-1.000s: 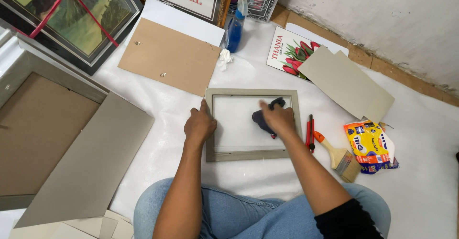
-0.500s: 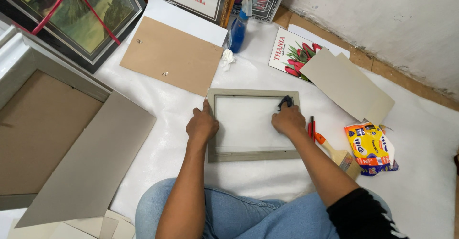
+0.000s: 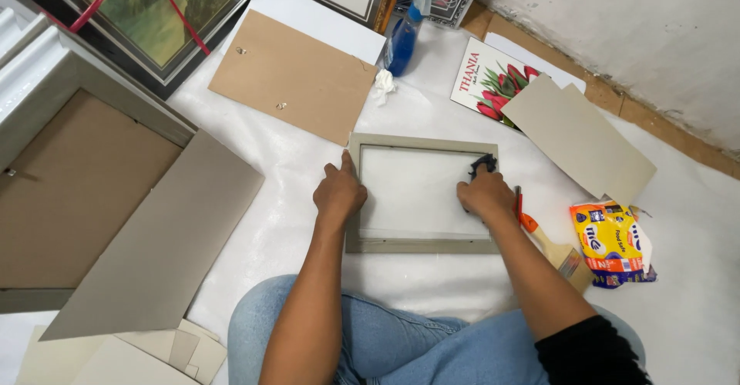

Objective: Cleaning the glass of a picture frame with a cloth and applying a liquid with a paintbrush.

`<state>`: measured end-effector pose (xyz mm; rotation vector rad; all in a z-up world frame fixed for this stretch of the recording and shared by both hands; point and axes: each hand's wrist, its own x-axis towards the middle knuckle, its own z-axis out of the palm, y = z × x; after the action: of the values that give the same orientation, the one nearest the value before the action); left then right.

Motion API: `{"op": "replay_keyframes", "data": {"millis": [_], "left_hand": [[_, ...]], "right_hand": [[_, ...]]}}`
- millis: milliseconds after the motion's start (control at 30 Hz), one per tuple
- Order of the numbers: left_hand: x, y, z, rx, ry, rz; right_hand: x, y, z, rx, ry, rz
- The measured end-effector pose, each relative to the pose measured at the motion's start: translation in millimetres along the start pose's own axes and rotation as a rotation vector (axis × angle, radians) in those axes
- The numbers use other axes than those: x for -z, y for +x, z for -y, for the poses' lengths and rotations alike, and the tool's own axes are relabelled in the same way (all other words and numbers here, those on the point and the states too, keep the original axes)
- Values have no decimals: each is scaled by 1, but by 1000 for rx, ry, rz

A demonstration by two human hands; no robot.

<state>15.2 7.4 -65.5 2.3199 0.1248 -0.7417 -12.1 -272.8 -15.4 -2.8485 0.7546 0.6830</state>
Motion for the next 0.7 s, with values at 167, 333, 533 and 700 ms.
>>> {"op": "replay_keyframes", "data": {"millis": [167,333,533,700], "left_hand": [[1,0,-2,-3,2,-2],[4,0,-2,-6,6,11],[-1,3,-1,-10,-3,-4],[0,1,3,-47,-7,6]], "right_hand": [[-24,-21,70,143,-25,55],[-41,-47,134,352,-47,75],[-28,-50,130,472,-136,92],[-35,-43,129,428,-134,37]]}}
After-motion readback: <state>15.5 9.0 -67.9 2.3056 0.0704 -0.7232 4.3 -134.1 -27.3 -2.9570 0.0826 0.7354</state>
